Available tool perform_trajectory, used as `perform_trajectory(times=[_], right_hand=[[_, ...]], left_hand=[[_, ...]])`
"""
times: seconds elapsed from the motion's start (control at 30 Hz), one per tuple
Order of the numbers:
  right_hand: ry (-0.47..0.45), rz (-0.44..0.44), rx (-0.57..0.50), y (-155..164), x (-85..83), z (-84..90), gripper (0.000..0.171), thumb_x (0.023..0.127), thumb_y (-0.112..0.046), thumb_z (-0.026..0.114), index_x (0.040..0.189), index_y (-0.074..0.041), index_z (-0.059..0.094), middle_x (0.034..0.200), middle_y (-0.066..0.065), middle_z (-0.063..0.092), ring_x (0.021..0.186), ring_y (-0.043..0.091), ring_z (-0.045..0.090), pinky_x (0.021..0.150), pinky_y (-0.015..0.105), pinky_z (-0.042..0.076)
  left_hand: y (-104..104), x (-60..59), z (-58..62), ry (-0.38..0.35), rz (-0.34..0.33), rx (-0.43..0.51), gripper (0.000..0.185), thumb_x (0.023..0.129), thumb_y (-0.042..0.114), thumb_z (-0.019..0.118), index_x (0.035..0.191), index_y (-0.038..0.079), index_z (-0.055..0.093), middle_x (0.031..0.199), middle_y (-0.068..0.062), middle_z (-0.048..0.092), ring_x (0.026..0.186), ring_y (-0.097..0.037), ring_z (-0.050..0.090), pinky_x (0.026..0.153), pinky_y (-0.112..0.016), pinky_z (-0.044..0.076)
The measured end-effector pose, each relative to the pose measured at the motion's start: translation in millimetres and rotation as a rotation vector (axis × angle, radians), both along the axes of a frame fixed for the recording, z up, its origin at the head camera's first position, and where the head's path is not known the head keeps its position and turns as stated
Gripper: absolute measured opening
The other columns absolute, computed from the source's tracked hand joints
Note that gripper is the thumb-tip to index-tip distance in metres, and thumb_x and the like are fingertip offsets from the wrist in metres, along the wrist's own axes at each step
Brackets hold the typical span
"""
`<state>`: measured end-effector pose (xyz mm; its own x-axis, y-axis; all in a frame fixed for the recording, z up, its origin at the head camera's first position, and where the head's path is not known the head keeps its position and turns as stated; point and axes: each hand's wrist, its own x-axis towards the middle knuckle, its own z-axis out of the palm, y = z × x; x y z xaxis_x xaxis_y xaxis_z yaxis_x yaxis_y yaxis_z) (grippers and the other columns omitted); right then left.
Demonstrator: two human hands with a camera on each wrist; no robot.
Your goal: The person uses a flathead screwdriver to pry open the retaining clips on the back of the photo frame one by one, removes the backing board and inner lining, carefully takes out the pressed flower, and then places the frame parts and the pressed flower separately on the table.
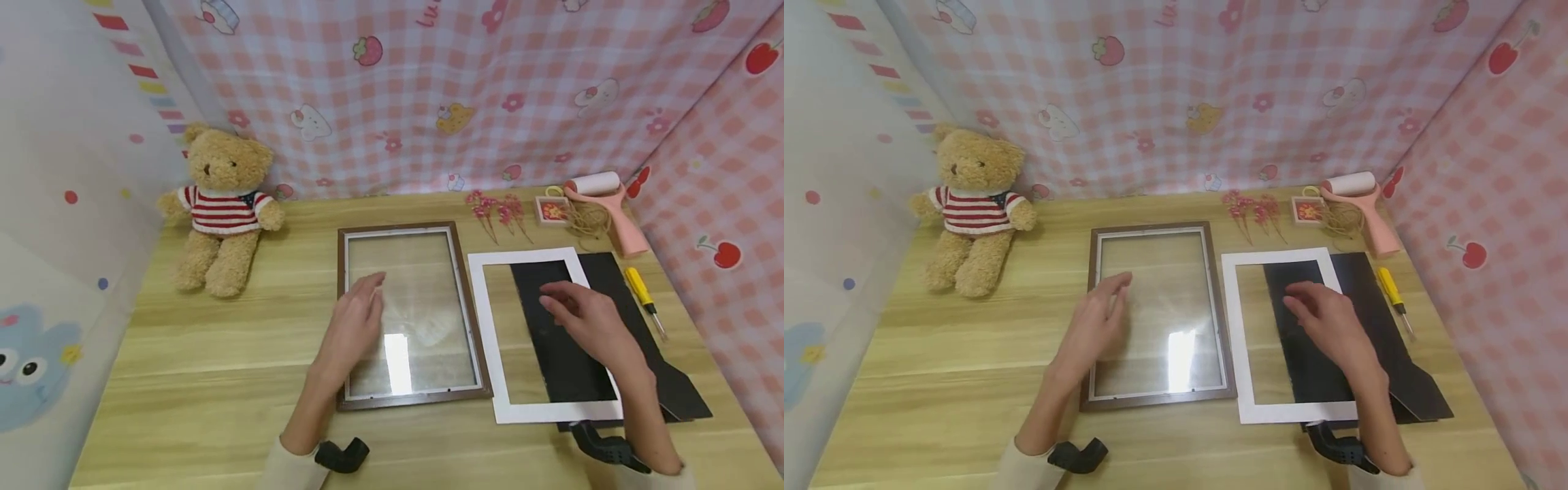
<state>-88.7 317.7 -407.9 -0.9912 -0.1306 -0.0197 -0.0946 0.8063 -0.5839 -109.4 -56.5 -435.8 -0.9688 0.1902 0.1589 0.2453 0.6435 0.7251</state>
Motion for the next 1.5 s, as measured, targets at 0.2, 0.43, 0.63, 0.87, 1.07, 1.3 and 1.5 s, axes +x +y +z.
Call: perform_trajectory(times=[0.2, 0.43, 0.63, 0.87, 1.07, 1.3, 1.5], right_hand=[[-0.062, 0.153, -0.061, -59, -30.2, 0.6, 0.037, 0.111, -0.013, 0.066, 0.136, 0.014, 0.066, 0.099, 0.019, 0.076, 0.079, 0.022, 0.072, 0.065, 0.033, 0.055], [-0.256, 0.170, 0.003, -88, -59.5, -16.5, 0.049, 0.112, -0.017, 0.063, 0.145, 0.018, 0.054, 0.106, 0.028, 0.076, 0.084, 0.031, 0.074, 0.076, 0.048, 0.061], [-0.325, 0.152, 0.041, -102, -63.8, -30.2, 0.053, 0.110, -0.012, 0.065, 0.149, 0.020, 0.048, 0.112, 0.031, 0.075, 0.092, 0.037, 0.075, 0.078, 0.048, 0.061], [-0.299, 0.153, 0.082, -109, -65.6, -34.7, 0.050, 0.109, -0.008, 0.065, 0.146, 0.022, 0.048, 0.116, 0.035, 0.071, 0.104, 0.042, 0.071, 0.086, 0.053, 0.061], [-0.294, 0.170, 0.077, -110, -64.1, -35.9, 0.049, 0.109, -0.008, 0.064, 0.145, 0.022, 0.048, 0.116, 0.034, 0.070, 0.100, 0.038, 0.071, 0.084, 0.050, 0.061], [-0.288, 0.185, 0.074, -110, -64.0, -36.1, 0.050, 0.109, -0.009, 0.064, 0.145, 0.022, 0.049, 0.118, 0.034, 0.072, 0.102, 0.041, 0.072, 0.086, 0.053, 0.061], [-0.309, 0.184, 0.037, -111, -66.0, -37.9, 0.053, 0.110, -0.009, 0.063, 0.150, 0.021, 0.045, 0.123, 0.035, 0.072, 0.108, 0.043, 0.074, 0.089, 0.053, 0.062]], left_hand=[[-55, -22.4, -53.6, 0.091, 0.094, 0.055, 0.054, 0.112, 0.008, 0.053, 0.165, -0.002, 0.045, 0.166, -0.024, 0.051, 0.152, -0.039, 0.053, 0.125, -0.051, 0.046], [-85, -40.2, -95.2, 0.024, 0.197, 0.045, 0.054, 0.109, 0.016, 0.064, 0.153, -0.013, 0.054, 0.159, -0.033, 0.054, 0.146, -0.049, 0.055, 0.121, -0.058, 0.049], [-75, -29.0, -64.9, -0.063, 0.190, 0.037, 0.048, 0.105, 0.021, 0.073, 0.134, -0.017, 0.068, 0.134, -0.033, 0.063, 0.122, -0.046, 0.064, 0.110, -0.057, 0.055], [-63, -24.8, -55.5, -0.005, 0.164, -0.032, 0.045, 0.101, 0.008, 0.073, 0.129, -0.026, 0.065, 0.135, -0.036, 0.062, 0.129, -0.049, 0.060, 0.118, -0.059, 0.049], [-63, -26.6, -67.9, 0.121, 0.197, 0.005, 0.038, 0.094, 0.004, 0.070, 0.121, -0.023, 0.071, 0.130, -0.034, 0.070, 0.121, -0.050, 0.069, 0.106, -0.057, 0.060], [-67, -29.5, -61.8, -0.109, 0.204, 0.241, 0.050, 0.099, 0.005, 0.067, 0.144, -0.015, 0.062, 0.149, -0.031, 0.065, 0.123, -0.048, 0.072, 0.100, -0.053, 0.064], [-78, -36.1, -54.8, -0.465, 0.198, 0.626, 0.067, 0.105, 0.001, 0.062, 0.168, -0.001, 0.038, 0.168, -0.023, 0.048, 0.139, -0.030, 0.061, 0.097, -0.019, 0.056]])
